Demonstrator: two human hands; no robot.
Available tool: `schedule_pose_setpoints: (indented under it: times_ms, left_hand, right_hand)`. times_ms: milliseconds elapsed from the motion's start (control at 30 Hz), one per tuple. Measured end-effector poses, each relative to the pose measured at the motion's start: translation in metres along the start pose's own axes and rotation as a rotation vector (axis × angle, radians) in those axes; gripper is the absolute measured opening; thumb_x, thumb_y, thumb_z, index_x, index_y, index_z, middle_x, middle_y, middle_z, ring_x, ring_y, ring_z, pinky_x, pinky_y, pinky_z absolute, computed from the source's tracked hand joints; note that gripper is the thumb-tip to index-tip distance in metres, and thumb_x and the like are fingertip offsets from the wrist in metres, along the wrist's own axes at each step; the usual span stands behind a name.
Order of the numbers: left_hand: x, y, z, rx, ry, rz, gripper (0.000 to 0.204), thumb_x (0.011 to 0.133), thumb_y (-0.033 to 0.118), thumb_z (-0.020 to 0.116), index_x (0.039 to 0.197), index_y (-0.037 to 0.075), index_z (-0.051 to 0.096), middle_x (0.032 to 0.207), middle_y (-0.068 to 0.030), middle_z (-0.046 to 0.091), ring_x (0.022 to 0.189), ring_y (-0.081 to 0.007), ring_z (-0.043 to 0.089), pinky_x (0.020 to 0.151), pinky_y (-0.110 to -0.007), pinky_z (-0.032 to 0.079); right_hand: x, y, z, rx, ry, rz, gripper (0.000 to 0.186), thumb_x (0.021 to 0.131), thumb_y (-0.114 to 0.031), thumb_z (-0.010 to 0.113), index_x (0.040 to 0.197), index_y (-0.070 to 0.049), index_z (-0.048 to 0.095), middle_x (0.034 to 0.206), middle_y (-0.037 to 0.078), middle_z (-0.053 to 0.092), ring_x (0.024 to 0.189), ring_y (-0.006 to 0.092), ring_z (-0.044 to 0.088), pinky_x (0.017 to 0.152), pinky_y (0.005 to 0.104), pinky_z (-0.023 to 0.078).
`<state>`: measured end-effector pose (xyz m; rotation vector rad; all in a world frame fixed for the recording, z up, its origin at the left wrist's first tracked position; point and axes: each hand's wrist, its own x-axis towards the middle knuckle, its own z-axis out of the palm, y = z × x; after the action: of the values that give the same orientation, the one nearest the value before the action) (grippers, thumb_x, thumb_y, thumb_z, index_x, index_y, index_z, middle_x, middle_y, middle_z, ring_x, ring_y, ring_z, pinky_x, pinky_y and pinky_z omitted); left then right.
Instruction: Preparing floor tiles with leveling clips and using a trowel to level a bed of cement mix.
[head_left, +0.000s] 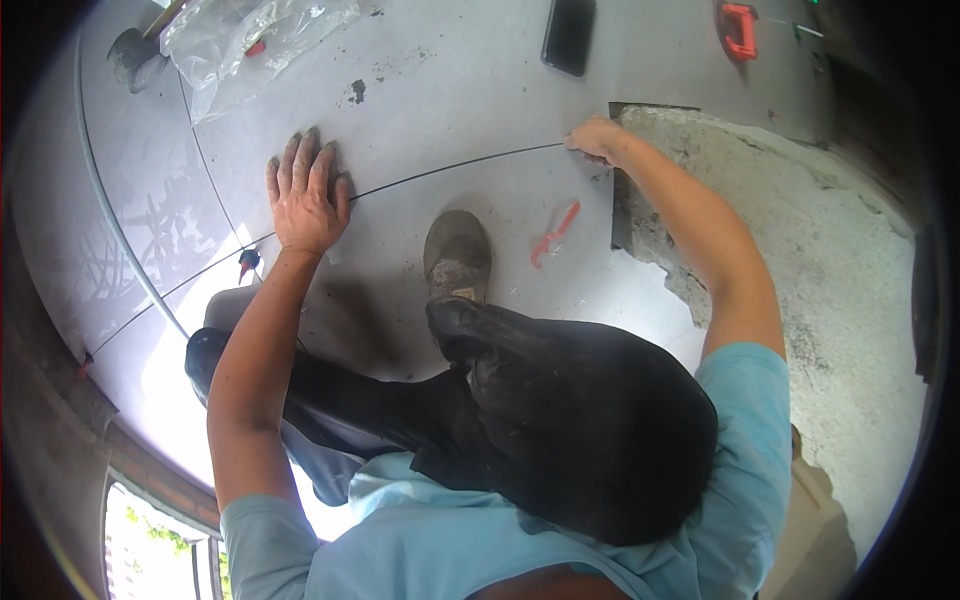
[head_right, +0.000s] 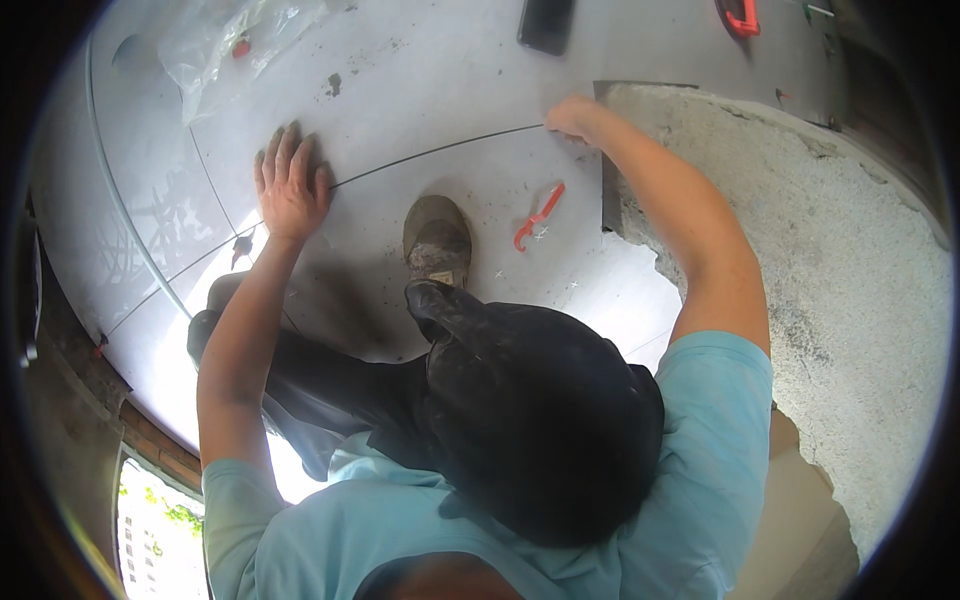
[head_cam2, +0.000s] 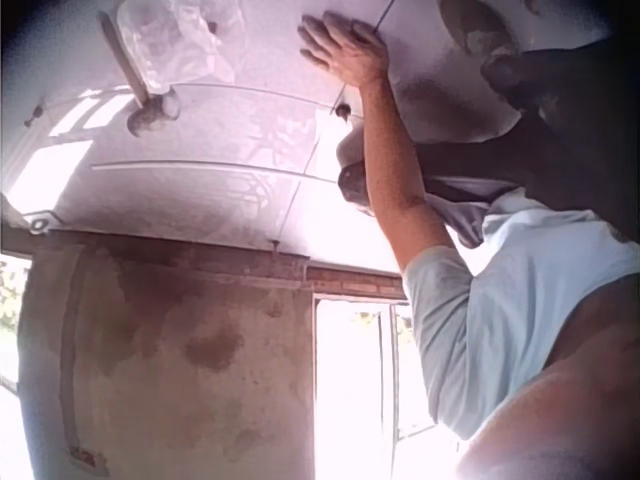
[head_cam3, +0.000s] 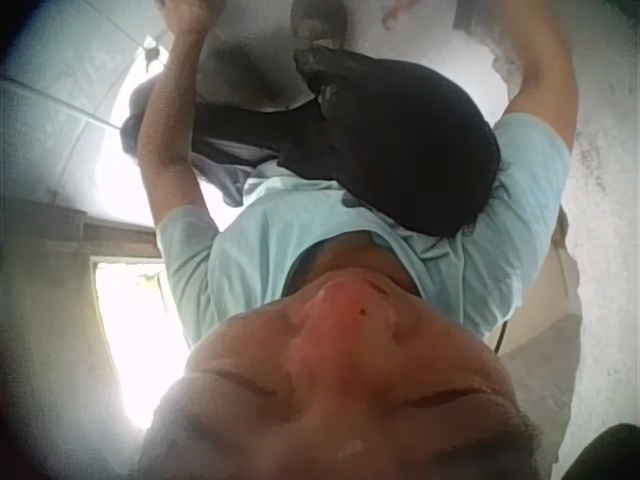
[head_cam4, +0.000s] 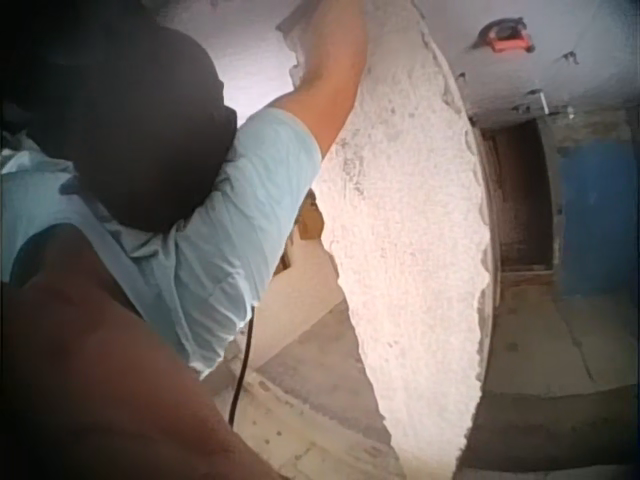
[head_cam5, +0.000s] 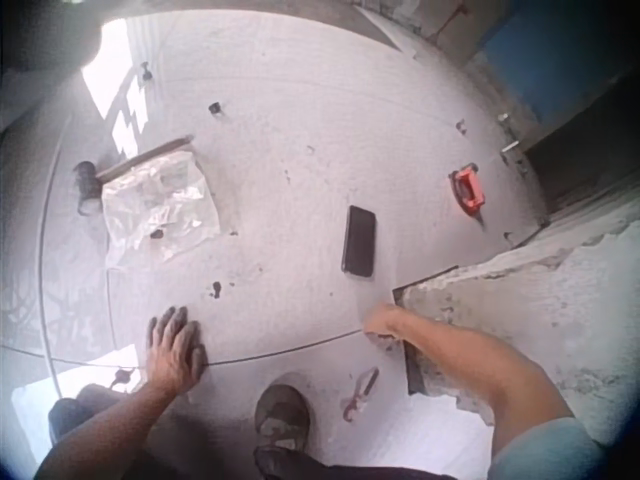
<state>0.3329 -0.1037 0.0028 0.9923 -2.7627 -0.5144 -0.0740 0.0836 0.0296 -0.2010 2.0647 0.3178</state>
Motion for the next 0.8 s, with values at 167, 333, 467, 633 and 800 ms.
schedule_pose_setpoints:
  times_ms: [167, 333, 467, 633, 800]
  left_hand:
    - [-0.004, -0.009, -0.002, 0.011, -0.007, -0.016, 0.048, 0.086, 0.023, 0.059, 0.133, 0.015, 0.051, 0.147, -0.0099, 0.044, 0.141, -0.031, 0.033, 0.116, -0.054, 0.021]
    - [0.0, -0.004, 0.0, -0.016, 0.002, 0.003, 0.05, 0.086, 0.023, 0.059, 0.134, 0.015, 0.05, 0.148, -0.0097, 0.042, 0.14, -0.031, 0.034, 0.116, -0.054, 0.021]
    - [-0.006, -0.013, -0.004, 0.0, -0.013, -0.011, 0.047, 0.088, 0.029, 0.058, 0.133, 0.016, 0.051, 0.149, -0.0092, 0.042, 0.141, -0.0301, 0.033, 0.117, -0.054, 0.019]
    - [0.019, -0.008, -0.003, -0.193, 0.081, -0.061, 0.038, 0.08, 0.016, 0.066, 0.118, 0.012, 0.057, 0.125, -0.0134, 0.056, 0.119, -0.0347, 0.051, 0.101, -0.05, 0.039]
    - [0.114, -0.032, -0.048, -0.267, 0.299, -0.244, 0.026, 0.082, 0.007, 0.061, 0.108, 0.006, 0.064, 0.101, -0.0195, 0.065, 0.085, -0.0388, 0.064, 0.078, -0.045, 0.052]
  right_hand:
    - [-0.032, -0.014, 0.008, -0.901, 0.412, -0.494, 0.015, 0.077, -0.013, 0.062, 0.083, -0.003, 0.072, 0.088, 0.018, 0.071, 0.083, 0.0318, 0.07, 0.07, 0.0434, 0.054]
    - [-0.051, -0.009, -0.012, -1.047, 0.359, -0.546, 0.019, 0.075, -0.01, 0.062, 0.09, -0.004, 0.074, 0.094, 0.018, 0.071, 0.091, 0.0361, 0.069, 0.076, 0.0446, 0.055]
    - [-0.065, -0.024, -0.018, -0.819, 0.333, -0.358, 0.017, 0.075, -0.012, 0.065, 0.087, -0.003, 0.073, 0.089, 0.019, 0.07, 0.086, 0.0362, 0.069, 0.076, 0.0423, 0.054]
    - [-0.067, -0.048, -0.011, -0.191, 0.295, -0.742, 0.03, 0.076, -0.019, 0.072, 0.1, -0.001, 0.068, 0.092, 0.018, 0.069, 0.084, 0.0329, 0.066, 0.077, 0.0399, 0.053]
    - [-0.073, -0.069, 0.035, 0.342, 0.69, -0.861, 0.04, 0.083, -0.018, 0.073, 0.118, -0.002, 0.062, 0.091, 0.01, 0.067, 0.077, 0.0144, 0.059, 0.073, 0.0306, 0.051]
